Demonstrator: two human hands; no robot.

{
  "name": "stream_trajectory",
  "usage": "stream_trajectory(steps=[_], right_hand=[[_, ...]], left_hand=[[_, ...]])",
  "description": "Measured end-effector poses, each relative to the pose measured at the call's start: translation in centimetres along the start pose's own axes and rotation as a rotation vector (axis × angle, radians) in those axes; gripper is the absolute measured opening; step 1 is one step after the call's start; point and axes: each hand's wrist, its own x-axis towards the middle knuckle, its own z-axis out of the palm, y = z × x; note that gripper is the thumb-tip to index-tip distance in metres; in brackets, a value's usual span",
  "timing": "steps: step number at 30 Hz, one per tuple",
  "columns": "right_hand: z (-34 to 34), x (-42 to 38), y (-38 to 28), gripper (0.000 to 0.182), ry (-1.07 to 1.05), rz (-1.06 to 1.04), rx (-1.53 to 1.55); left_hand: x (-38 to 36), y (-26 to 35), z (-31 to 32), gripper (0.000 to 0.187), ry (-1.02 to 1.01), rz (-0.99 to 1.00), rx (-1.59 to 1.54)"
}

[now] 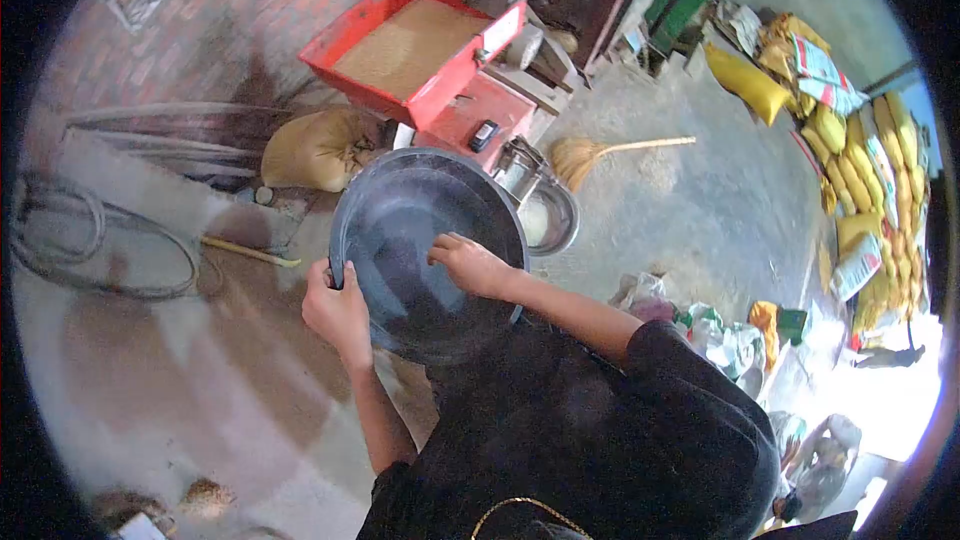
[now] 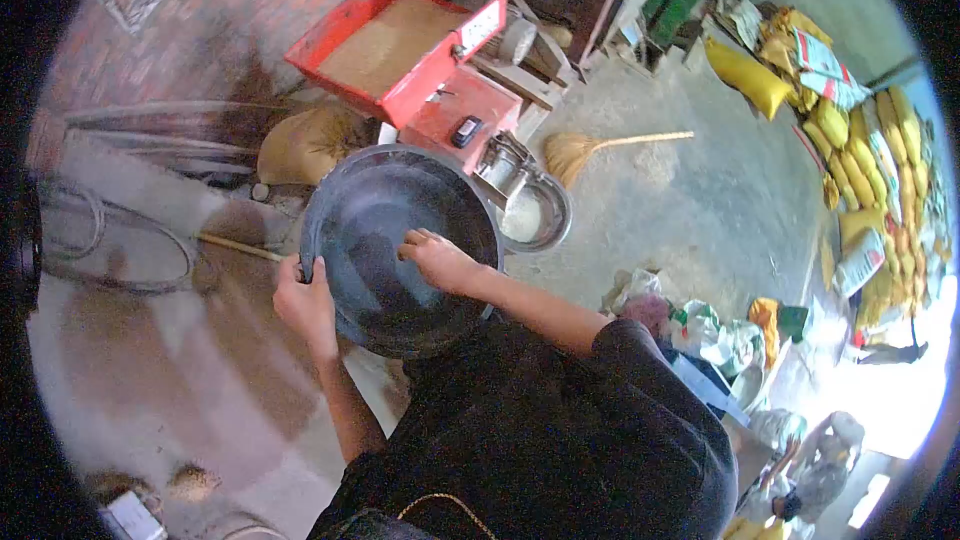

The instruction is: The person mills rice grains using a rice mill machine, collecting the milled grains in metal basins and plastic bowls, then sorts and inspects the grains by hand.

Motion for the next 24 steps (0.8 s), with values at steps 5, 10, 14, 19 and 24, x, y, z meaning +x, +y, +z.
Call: stream_trajectory(steps=[5,10,14,19,24], right_hand=[[-1.2,-4.1,0.5,0.030,-0.289,0.324,0.068],[0.1,-9.5,3.0,0.055,-0.598,0.438,-0.282],[-0.6,-14.2,6.0,0.057,-0.462,0.731,0.047],[5.0,-23.7,12.7,0.068,0.292,1.369,0.315],[7.2,-30.4,18.1,0.073,0.123,1.771,0.011]], left_hand=[[0.3,1.6,1.9,0.021,-0.124,0.019,0.142],[-1.1,1.2,6.3,0.031,-0.301,0.003,0.294],[-4.6,1.9,10.2,0.030,-0.477,0.026,0.455],[-9.5,0.0,19.3,0.029,-0.685,0.013,0.654],[-13.7,-2.7,30.2,0.023,-0.887,0.006,0.610]])
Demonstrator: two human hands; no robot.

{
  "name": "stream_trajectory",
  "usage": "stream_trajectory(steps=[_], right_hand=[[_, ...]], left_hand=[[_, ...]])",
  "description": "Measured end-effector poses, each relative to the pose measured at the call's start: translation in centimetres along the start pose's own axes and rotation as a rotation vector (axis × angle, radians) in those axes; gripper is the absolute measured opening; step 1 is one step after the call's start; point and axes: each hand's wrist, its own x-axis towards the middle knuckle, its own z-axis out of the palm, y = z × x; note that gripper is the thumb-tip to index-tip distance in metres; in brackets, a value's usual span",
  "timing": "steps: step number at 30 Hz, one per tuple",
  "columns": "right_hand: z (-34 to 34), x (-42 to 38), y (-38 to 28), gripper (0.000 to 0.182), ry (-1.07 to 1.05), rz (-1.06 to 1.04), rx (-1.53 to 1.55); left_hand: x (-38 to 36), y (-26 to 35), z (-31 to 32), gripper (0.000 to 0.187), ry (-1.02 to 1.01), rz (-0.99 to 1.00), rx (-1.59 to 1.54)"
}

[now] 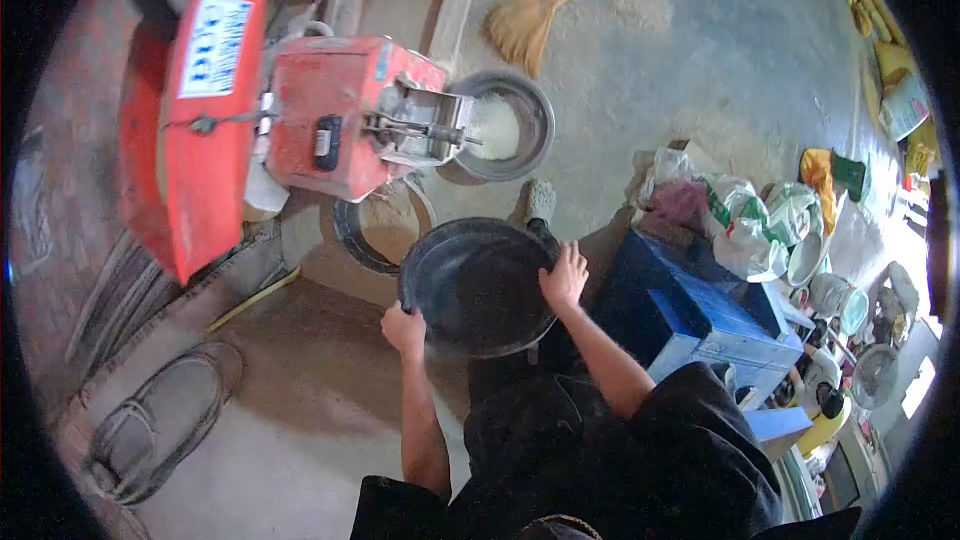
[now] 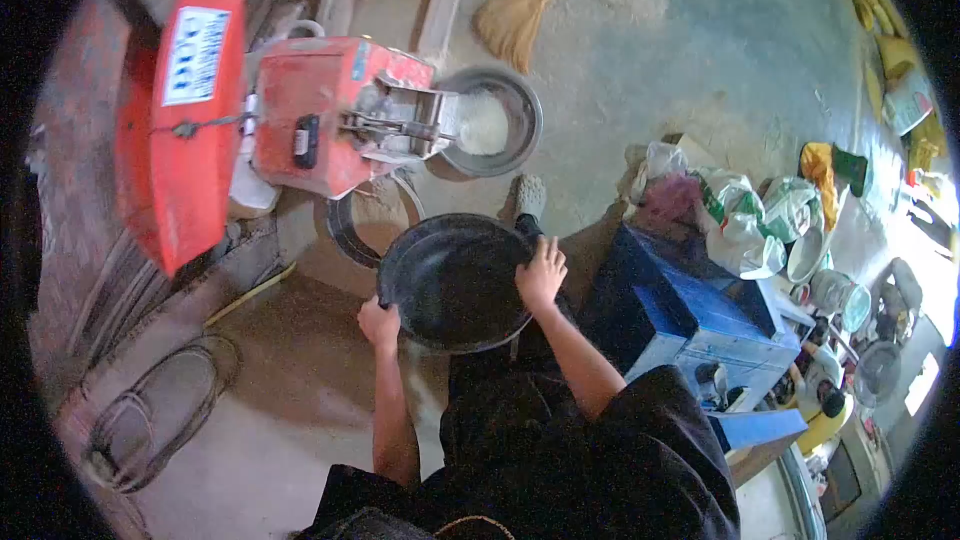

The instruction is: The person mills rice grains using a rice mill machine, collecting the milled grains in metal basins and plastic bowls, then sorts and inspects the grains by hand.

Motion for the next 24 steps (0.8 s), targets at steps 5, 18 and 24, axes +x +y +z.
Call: stream_trajectory(steps=[5,18,24], right_hand=[[5.8,8.8,7.6,0.059,-0.361,0.545,0.770],[12.1,29.9,4.0,0.035,-0.308,0.270,0.687],[14.3,38.7,3.8,0.030,-0.310,-0.061,0.823]], left_hand=[[7.4,2.6,10.3,0.023,-0.140,0.012,-0.077],[28.9,7.3,27.8,0.043,-0.663,-0.341,-0.706],[33.6,8.0,30.6,0.035,-0.801,-0.304,-0.860]])
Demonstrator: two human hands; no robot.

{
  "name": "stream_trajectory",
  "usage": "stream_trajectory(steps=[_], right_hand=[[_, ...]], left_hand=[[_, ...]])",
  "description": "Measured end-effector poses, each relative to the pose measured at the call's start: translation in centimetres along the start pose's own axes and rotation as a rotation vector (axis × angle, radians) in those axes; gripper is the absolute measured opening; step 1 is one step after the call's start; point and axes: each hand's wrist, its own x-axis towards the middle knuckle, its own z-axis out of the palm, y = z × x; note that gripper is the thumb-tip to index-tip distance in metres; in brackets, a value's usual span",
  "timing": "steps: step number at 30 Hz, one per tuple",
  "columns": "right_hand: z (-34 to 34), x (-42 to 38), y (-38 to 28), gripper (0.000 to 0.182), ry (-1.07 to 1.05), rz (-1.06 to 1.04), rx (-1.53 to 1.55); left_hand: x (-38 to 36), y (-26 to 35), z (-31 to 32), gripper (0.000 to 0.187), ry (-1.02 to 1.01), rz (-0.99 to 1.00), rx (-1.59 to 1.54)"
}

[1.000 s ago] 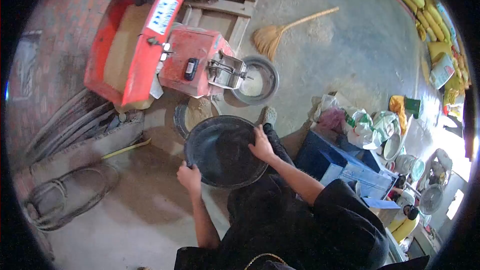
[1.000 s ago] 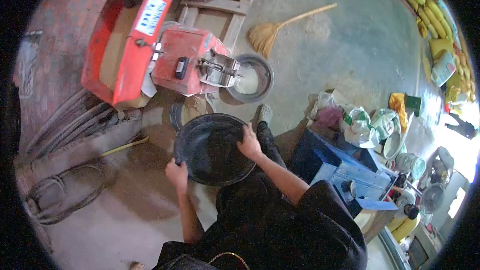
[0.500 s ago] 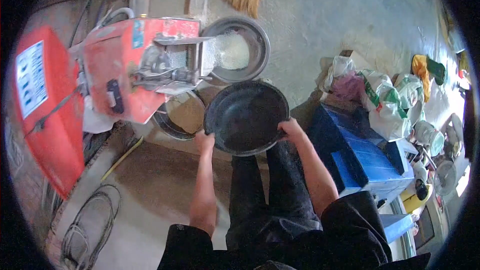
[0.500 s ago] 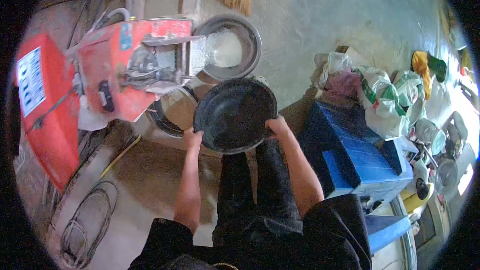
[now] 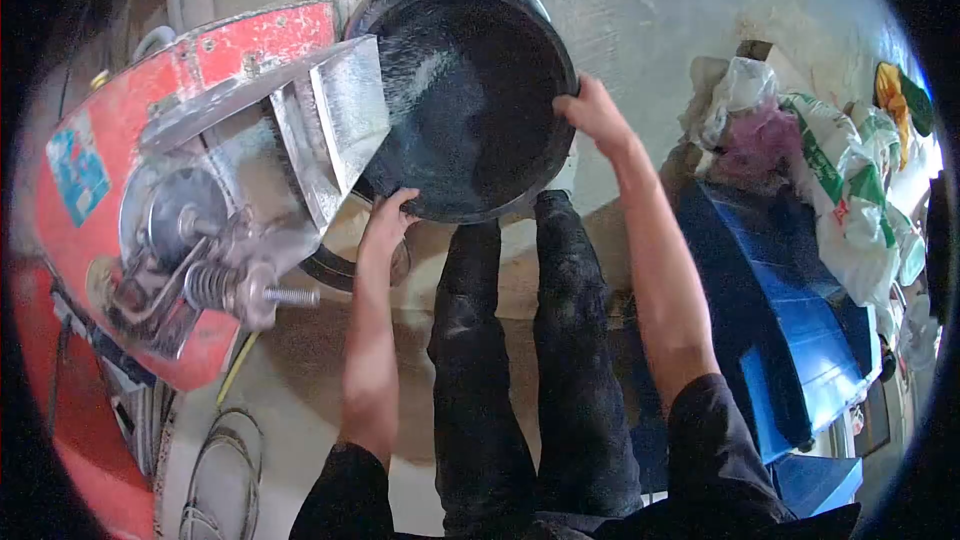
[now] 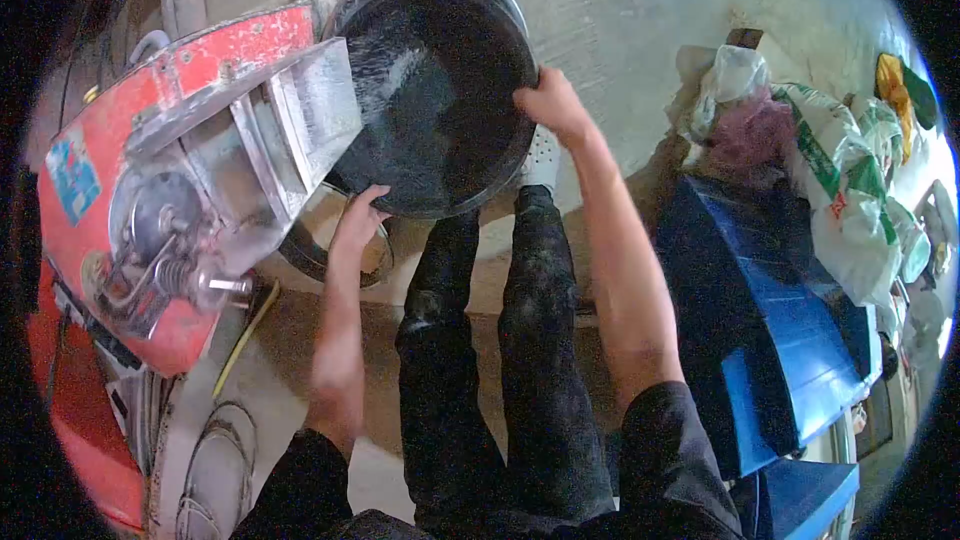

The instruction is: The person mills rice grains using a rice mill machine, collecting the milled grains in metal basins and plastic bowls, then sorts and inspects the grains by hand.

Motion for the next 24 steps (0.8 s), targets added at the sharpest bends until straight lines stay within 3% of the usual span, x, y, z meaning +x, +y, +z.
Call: stream_trajectory(steps=[3,4,5,7,8,9,11,12,14,16,19,21,24], right_hand=[[0.0,0.9,-2.6,0.044,0.022,0.062,0.242],[0.2,2.4,-2.2,0.069,-0.016,0.088,0.418],[0.2,3.2,-1.2,0.069,-0.012,0.087,0.428],[2.2,6.3,3.5,0.072,0.483,0.119,0.701],[4.2,9.0,7.8,0.078,0.730,0.098,0.241],[5.6,10.0,10.4,0.080,0.685,0.107,0.199],[7.5,9.4,11.2,0.066,0.346,0.082,0.417],[7.9,9.5,12.0,0.066,0.350,0.085,0.434],[8.4,9.5,13.9,0.042,0.146,0.205,0.311],[9.2,9.4,14.6,0.033,0.113,0.137,0.447],[8.1,7.6,15.4,0.025,0.113,-0.035,0.375],[5.9,5.6,15.6,0.024,0.182,0.207,0.386],[1.7,-0.3,15.0,0.024,0.297,0.261,0.300]], left_hand=[[-1.1,1.9,1.6,0.030,-0.091,0.011,-0.057],[-1.0,2.7,1.8,0.028,-0.152,0.082,-0.144],[-1.1,2.5,2.0,0.028,-0.152,0.082,-0.134],[-1.3,2.3,1.7,0.026,-0.140,0.040,-0.228],[-1.5,2.2,1.7,0.026,-0.146,0.048,-0.258],[-1.4,2.0,1.5,0.026,-0.147,0.056,-0.248],[-1.1,1.4,1.0,0.030,-0.158,0.056,-0.328],[-1.8,1.9,2.0,0.034,-0.159,0.099,-0.336],[-1.4,2.1,2.2,0.040,-0.157,0.119,-0.329],[-1.4,2.8,2.7,0.041,-0.161,0.141,-0.329],[-1.2,3.7,2.8,0.036,-0.128,0.116,-0.298],[-1.2,4.0,2.7,0.034,-0.150,0.129,-0.323],[-0.5,4.3,3.0,0.032,-0.203,0.143,-0.353]])
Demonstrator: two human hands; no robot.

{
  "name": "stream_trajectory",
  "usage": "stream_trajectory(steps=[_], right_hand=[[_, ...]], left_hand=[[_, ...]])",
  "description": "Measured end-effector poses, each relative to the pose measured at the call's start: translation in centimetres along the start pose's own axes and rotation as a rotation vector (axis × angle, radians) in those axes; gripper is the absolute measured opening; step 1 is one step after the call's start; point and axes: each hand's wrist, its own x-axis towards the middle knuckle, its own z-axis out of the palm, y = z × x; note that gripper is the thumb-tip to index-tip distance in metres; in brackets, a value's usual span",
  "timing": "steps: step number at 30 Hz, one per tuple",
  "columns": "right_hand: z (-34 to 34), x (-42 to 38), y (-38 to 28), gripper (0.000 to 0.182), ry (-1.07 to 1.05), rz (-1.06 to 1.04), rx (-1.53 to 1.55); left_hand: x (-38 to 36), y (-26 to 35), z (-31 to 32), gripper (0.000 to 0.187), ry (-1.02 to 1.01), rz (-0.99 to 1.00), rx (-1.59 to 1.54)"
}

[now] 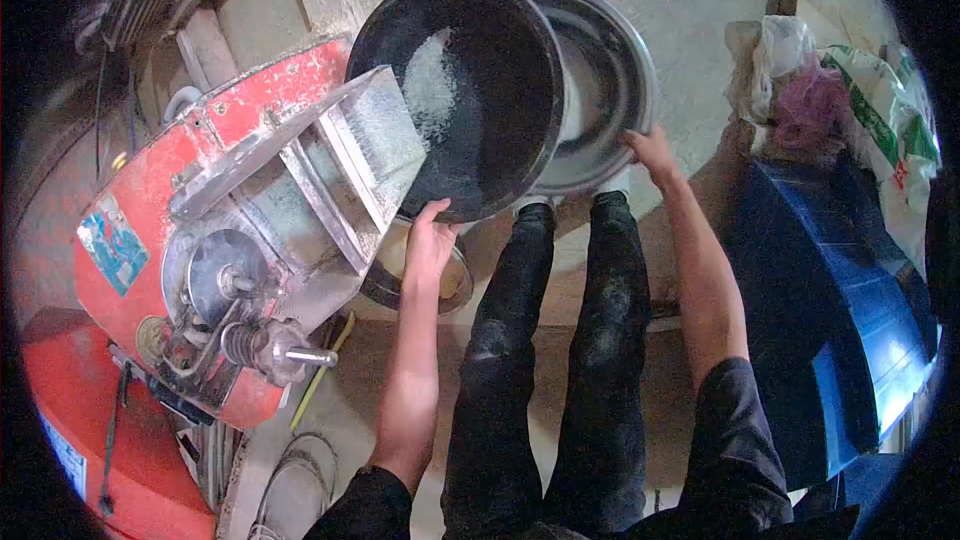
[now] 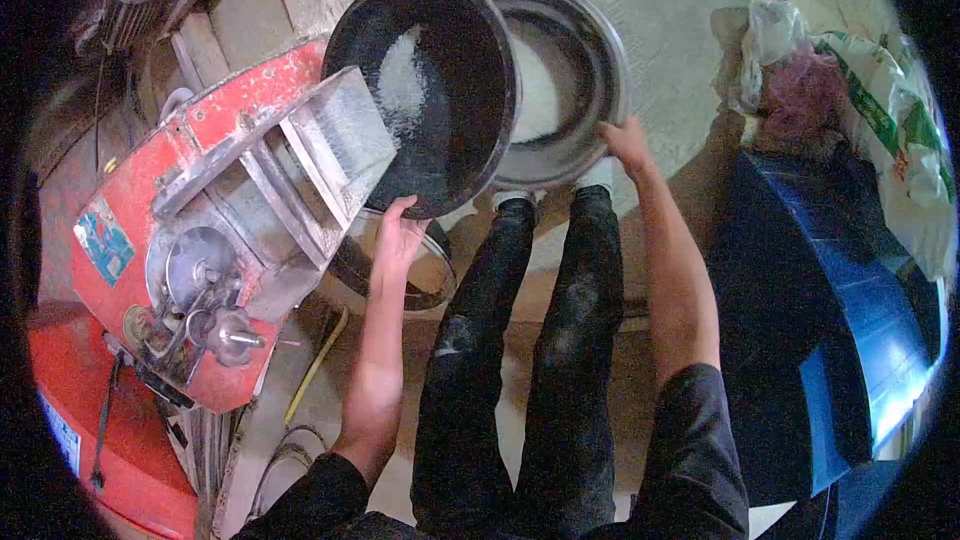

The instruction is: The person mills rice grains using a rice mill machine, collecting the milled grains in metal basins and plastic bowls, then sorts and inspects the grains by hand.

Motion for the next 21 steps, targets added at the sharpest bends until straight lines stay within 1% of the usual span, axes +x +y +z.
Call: stream_trajectory(steps=[3,5,6,8,9,11,12,13,15,17,18,20,21], right_hand=[[-6.3,-2.4,3.7,0.026,0.074,0.042,-0.089],[-9.0,-6.0,3.4,0.025,0.130,0.097,-0.136],[-9.7,-7.5,3.6,0.025,0.140,0.101,-0.137],[-11.1,-10.0,4.3,0.028,0.245,0.176,0.026],[-11.5,-11.0,4.4,0.028,0.253,0.178,0.017],[-11.8,-12.6,4.7,0.028,0.377,0.286,0.100],[-11.9,-13.2,5.4,0.027,0.394,0.297,0.184],[-12.1,-13.6,6.3,0.027,0.393,0.302,0.176],[-12.3,-14.6,7.7,0.025,0.502,0.294,0.246],[-12.5,-15.9,8.1,0.024,0.509,0.287,0.293],[-12.6,-16.5,8.0,0.025,0.475,0.315,0.307],[-12.5,-17.8,7.7,0.027,0.437,0.340,0.329],[-11.8,-18.9,6.3,0.027,0.452,0.298,0.336]], left_hand=[[1.5,-0.3,-0.6,0.031,-0.014,-0.017,-0.006],[3.0,-0.6,-0.5,0.030,-0.012,-0.034,-0.011],[4.1,-1.1,-0.3,0.029,-0.020,-0.011,-0.003],[6.1,-2.1,0.5,0.030,-0.072,0.004,-0.022],[7.5,-2.6,0.8,0.030,-0.075,-0.004,-0.030],[10.7,-4.1,0.5,0.032,-0.075,0.051,-0.098],[12.3,-4.8,0.2,0.032,-0.069,0.049,-0.106],[13.7,-5.6,-0.2,0.034,-0.059,0.045,-0.118],[15.4,-6.9,-1.1,0.036,-0.046,0.037,-0.126],[16.4,-7.8,-1.5,0.032,0.174,0.003,-0.129],[16.4,-7.7,-2.0,0.032,0.175,0.005,-0.124],[16.2,-7.0,-2.6,0.036,0.357,-0.145,-0.105],[14.9,-6.5,-1.7,0.036,0.350,-0.141,-0.092]])
